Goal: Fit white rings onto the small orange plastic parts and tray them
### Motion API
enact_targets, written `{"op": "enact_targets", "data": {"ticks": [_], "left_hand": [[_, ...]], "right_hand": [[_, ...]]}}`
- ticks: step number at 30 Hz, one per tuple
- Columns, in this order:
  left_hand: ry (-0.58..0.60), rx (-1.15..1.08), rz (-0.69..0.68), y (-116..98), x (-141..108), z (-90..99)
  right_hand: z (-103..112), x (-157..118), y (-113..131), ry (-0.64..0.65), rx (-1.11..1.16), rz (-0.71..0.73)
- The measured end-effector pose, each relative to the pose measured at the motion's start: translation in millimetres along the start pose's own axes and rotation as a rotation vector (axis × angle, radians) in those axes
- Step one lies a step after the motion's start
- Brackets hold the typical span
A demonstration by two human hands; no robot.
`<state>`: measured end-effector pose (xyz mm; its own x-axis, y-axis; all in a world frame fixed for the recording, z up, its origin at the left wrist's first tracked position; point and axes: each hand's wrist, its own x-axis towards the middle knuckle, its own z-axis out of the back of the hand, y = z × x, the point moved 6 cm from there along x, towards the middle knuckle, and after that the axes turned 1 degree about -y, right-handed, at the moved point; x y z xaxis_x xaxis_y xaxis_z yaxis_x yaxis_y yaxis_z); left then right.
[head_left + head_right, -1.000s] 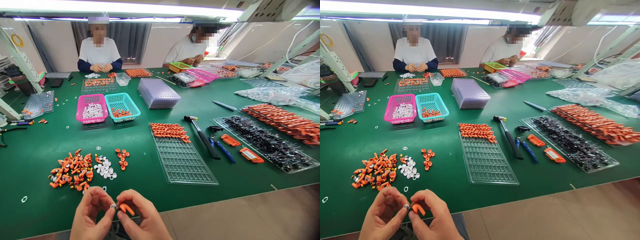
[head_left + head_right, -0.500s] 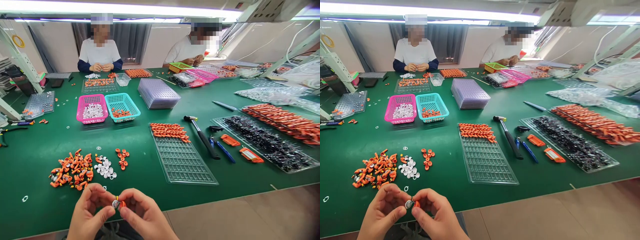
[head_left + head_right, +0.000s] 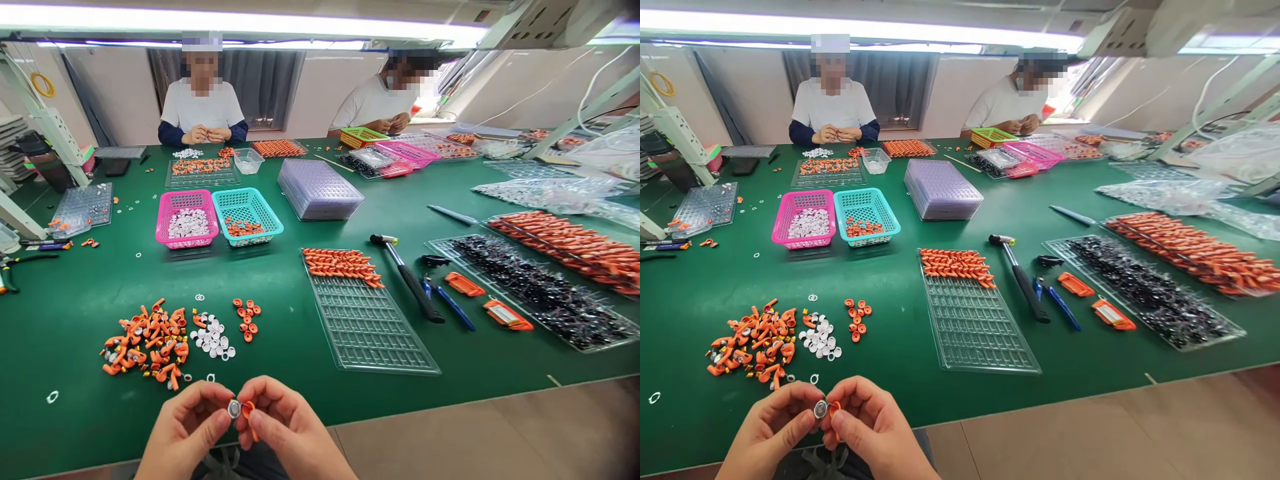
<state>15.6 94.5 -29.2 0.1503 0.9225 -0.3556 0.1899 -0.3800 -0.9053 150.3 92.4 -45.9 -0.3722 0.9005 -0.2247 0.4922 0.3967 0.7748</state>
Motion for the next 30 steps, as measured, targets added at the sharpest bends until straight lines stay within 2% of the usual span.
{"op": "enact_targets", "data": {"ticks": [4,10,13,17,20,23,26,30], "left_hand": [[-0.049,0.040,-0.063,-6,-2,-1.9],[-0.017,0.298,-0.221,-16,-3,-5.9],[0.055,0.583,-0.335,-31,6,-9.6],[0.122,1.192,-0.601,-56,36,-30.3],[0.147,1.318,-0.653,-62,68,-47.8],[0.160,1.409,-0.672,-58,90,-61.5],[0.156,1.459,-0.672,-51,98,-65.6],[0.159,1.459,-0.654,-44,96,-62.3]], "right_hand": [[-2,-1,3,-0.015,-0.129,0.021],[2,-4,14,-0.139,-0.466,0.167],[7,-6,23,-0.185,-0.554,0.247],[18,-10,31,-0.242,-0.564,0.329],[25,-12,29,-0.254,-0.547,0.312],[29,-15,29,-0.247,-0.615,0.314],[32,-17,33,-0.255,-0.715,0.313],[33,-15,35,-0.267,-0.736,0.313]]}}
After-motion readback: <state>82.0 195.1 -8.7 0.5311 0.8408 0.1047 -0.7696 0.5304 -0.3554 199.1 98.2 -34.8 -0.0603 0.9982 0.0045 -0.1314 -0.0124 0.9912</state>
